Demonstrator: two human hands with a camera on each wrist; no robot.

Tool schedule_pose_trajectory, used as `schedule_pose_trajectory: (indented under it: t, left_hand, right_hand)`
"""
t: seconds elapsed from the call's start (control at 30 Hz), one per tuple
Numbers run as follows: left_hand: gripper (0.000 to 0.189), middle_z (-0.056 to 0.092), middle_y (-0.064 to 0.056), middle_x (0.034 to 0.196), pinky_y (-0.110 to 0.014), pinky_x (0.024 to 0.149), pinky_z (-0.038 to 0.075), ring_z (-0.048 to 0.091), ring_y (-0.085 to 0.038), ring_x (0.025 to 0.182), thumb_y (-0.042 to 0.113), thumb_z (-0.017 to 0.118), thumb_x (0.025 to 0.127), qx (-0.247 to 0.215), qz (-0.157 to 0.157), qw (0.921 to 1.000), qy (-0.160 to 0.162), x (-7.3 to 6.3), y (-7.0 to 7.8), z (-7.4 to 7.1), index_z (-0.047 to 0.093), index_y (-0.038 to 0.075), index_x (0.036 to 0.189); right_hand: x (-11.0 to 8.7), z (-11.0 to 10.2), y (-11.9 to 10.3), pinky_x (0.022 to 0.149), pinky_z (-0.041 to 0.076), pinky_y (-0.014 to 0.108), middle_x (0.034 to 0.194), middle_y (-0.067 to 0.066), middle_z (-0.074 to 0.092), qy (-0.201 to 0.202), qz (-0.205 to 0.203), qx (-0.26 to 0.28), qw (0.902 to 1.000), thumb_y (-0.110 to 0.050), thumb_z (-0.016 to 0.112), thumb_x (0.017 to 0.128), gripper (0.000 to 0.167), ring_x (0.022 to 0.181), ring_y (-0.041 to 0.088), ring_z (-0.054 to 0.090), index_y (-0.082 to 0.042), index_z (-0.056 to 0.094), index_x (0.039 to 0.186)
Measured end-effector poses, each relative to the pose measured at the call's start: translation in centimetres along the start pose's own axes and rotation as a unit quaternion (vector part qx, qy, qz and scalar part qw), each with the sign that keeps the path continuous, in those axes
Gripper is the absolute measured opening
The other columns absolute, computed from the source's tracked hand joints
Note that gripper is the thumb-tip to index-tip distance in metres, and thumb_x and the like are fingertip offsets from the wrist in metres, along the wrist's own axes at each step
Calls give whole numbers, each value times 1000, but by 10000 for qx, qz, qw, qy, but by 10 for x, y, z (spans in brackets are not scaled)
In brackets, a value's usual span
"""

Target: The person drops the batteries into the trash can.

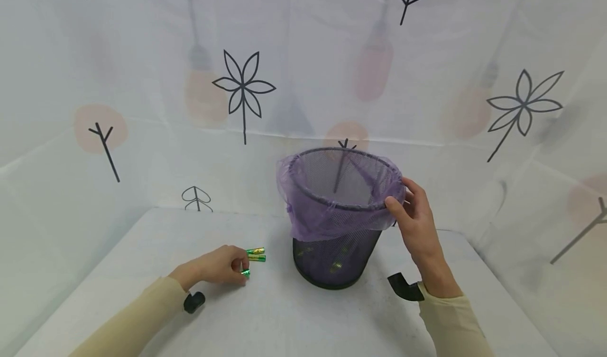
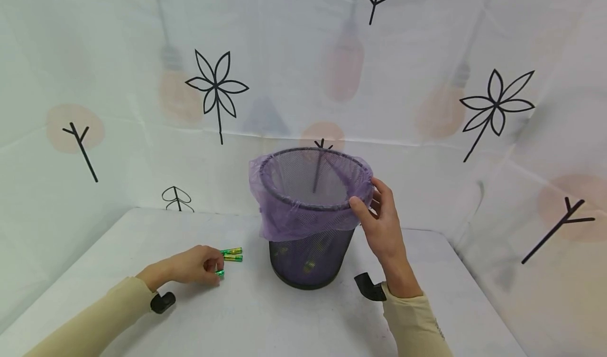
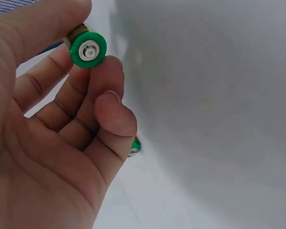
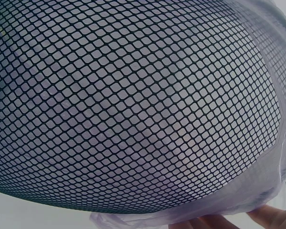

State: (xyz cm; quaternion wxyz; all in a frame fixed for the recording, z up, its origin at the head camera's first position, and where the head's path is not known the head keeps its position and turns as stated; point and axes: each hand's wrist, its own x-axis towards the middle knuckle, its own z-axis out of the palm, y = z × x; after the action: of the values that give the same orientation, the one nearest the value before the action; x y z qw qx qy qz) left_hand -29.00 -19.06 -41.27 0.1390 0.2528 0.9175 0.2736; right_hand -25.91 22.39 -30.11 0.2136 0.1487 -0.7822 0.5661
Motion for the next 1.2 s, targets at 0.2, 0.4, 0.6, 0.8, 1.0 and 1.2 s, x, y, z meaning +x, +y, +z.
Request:
schedule_pose_trajectory:
  t: [0.2,0.4,0.6,0.8,1.0,1.2]
  left_hand:
    - [14,54,5,69,-27,57,41,49,-10,65,19,75,81,315,328,9989,116,3,6,-12,63,19,87]
    - [14,56,4,72,-30,59,43,50,-12,68,18,75,81,430,339,9983,221,5,19,-31,64,16,90]
    - [14,56,2,74,-33,61,45,52,-15,69,18,74,82,490,283,9975,432,4,39,-62,63,17,91]
    - [15,56,2,79,-32,64,46,52,-16,74,22,73,84,734,436,9943,640,5,65,-100,64,17,94]
    - [15,57,-1,80,-34,66,46,52,-18,76,22,73,84,781,643,9904,942,12,97,-140,65,15,95]
    - [16,58,-2,77,-35,68,45,52,-19,73,21,72,84,790,851,9867,1137,14,127,-167,64,13,96]
  right_hand:
    - [0,0,1,88,39,19,139,17,39,-24,-13,64,10000,-23,53,98,61,118,17,46,-15,22,150]
    - [-1,-1,1,88,40,19,139,17,39,-26,-9,46,10000,-22,53,98,62,118,17,46,-15,21,150]
    - [-2,-1,0,88,39,18,140,17,39,12,16,119,9999,-21,53,98,61,118,17,46,-14,21,150]
    - [0,-1,-1,89,40,19,139,17,39,11,-20,106,9999,-21,53,97,61,119,18,46,-15,22,150]
    - [0,-3,0,87,39,17,139,17,40,52,-6,155,9999,-22,53,98,60,117,15,47,-15,23,150]
    - [0,-1,1,88,39,18,139,17,39,-33,9,172,9998,-21,53,98,61,118,17,46,-15,22,150]
